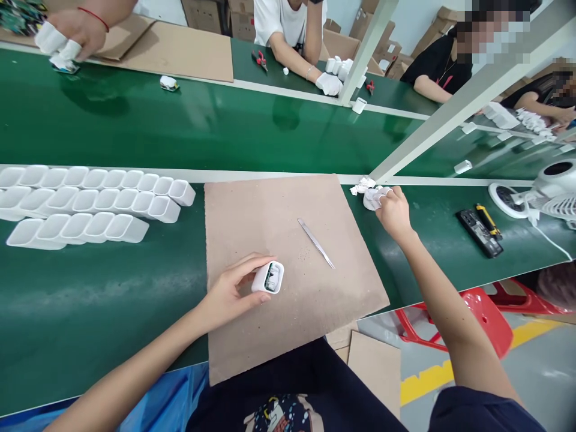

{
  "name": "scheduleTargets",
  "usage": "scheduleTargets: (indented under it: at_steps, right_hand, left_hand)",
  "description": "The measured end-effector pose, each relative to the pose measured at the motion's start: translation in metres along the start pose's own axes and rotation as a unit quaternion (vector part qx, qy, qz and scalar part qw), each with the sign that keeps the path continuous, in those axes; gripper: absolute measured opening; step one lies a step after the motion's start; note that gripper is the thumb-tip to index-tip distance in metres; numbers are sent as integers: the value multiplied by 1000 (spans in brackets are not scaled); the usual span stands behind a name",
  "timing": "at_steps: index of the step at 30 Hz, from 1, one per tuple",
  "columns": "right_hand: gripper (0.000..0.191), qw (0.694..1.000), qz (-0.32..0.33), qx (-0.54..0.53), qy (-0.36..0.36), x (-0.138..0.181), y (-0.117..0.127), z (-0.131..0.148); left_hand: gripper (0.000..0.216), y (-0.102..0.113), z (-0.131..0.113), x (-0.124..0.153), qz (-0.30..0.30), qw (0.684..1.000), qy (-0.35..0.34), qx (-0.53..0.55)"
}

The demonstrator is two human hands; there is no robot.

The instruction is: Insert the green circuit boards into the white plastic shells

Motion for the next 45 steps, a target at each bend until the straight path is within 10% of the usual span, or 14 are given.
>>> scheduleTargets:
  at_steps: [23,33,40,45]
  right_hand:
    - [11,1000,-2,-14,-4,8,1,5]
    - [33,980,-69,-121,-143,11,-4,-23]
    - [34,948,-203,-232,-75,30,63,64]
    - [19,805,-263,-484,219,27,127,169]
  left_hand:
    - [48,1,2,-3,-11,1000,7,-18]
    - [48,0,1,-3,-2,1000,0,11]
    - [50,3,0,-5,18,993,11,119]
    - [51,-2,1,-4,61,984,20,166]
Point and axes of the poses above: each hand's wrist, its own x-axis away from the middle knuckle, its own y-axis out of the back of the hand, z = x × y, the point moved 3 cm from there along -x, towards the middle knuckle, and after that the axes turned 11 degrees about y, right-handed, at the moved point
